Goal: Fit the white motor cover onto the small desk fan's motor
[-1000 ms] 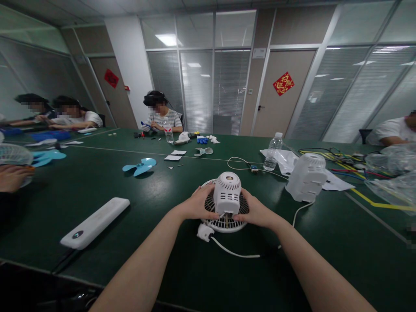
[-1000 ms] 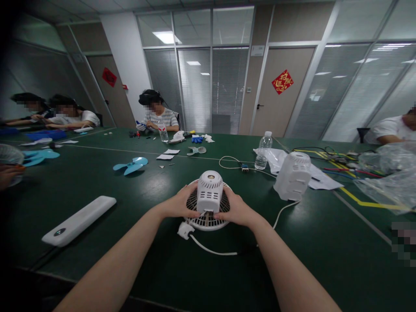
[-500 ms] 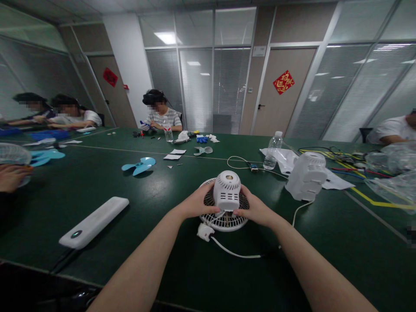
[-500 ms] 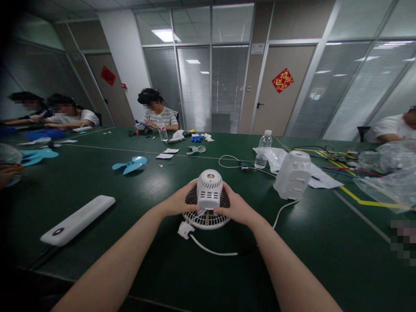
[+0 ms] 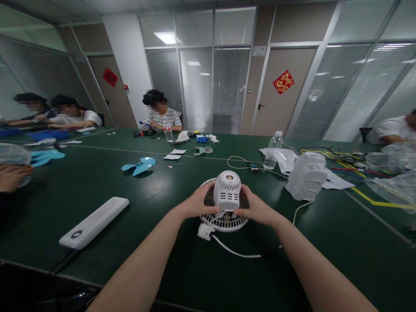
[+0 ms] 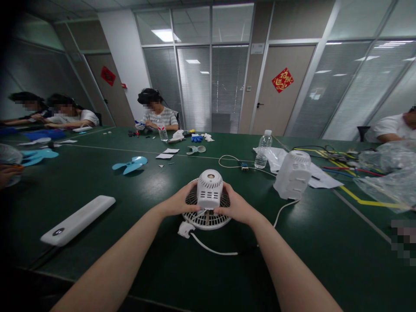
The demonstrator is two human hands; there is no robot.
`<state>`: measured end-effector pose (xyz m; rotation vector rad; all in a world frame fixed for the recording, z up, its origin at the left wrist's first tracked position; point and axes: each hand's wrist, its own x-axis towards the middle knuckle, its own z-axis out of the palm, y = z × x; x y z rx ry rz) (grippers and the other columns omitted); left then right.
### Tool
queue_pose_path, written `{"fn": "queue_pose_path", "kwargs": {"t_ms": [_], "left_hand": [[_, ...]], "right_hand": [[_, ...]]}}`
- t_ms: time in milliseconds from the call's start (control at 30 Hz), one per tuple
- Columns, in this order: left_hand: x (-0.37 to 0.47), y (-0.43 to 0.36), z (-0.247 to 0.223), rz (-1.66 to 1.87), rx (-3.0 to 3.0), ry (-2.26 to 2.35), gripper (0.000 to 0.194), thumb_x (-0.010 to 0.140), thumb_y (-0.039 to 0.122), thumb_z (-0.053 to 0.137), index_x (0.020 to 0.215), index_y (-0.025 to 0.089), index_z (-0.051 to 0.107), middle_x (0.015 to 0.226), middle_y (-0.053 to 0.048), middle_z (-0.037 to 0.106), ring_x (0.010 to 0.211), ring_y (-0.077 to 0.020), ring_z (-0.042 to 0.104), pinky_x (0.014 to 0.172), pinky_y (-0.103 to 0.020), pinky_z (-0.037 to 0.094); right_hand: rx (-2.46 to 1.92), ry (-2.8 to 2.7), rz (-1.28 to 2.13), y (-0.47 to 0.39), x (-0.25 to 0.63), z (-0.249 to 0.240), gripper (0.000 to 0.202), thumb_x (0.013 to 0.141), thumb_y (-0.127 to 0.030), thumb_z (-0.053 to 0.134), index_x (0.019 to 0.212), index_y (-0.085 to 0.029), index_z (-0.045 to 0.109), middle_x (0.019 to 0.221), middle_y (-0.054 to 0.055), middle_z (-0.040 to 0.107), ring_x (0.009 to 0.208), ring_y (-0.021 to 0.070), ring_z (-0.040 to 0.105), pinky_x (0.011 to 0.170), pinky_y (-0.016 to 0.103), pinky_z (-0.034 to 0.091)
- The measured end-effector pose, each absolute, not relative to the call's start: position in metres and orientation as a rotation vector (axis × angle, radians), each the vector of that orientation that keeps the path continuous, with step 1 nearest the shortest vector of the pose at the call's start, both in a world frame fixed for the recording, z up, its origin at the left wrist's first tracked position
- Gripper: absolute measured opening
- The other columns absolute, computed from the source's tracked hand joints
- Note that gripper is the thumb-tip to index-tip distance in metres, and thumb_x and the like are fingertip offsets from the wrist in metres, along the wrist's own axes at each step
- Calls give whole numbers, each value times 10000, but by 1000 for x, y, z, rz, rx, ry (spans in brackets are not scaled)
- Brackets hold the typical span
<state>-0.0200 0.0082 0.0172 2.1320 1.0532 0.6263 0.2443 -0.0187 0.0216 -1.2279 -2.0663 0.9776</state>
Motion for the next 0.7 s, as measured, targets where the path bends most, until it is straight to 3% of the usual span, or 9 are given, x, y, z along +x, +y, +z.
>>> {"fn": "queue_pose_path", "kwargs": {"t_ms": [267,433,600,700], "left_hand": [[-21,11,14,634,2174,1067,965,628,491,747,1426,232,270,1459,-144,350,1317,-350,368,1084,-558,298],[-23,12,12,632,2215,1111,1023,581,531,768,1425,209,289,1446,-148,378,1330,-368,348,1092,-562,289],[-24,10,16,635,2253,1079,1038,568,551,769,1430,218,295,1438,-130,411,1340,-365,347,1129,-557,225],[-24,10,17,628,2234,1089,1034,583,561,756,1438,215,290,1456,-136,391,1353,-375,325,1127,-565,218]], "right_hand": [[-1201,-2087,989,-19,242,22,996,699,-389,763,1470,-244,150,1462,122,358,1335,315,371,1108,543,291],[-1204,-2120,883,-17,237,11,1103,617,-381,814,1477,-252,136,1451,121,376,1338,346,358,1120,569,237],[-1255,-2096,809,-17,232,8,1095,601,-392,818,1471,-262,166,1443,117,388,1346,360,339,1115,592,215],[-1195,-2075,915,-17,234,11,1067,630,-406,805,1469,-249,165,1450,114,386,1346,329,352,1120,547,247]]}}
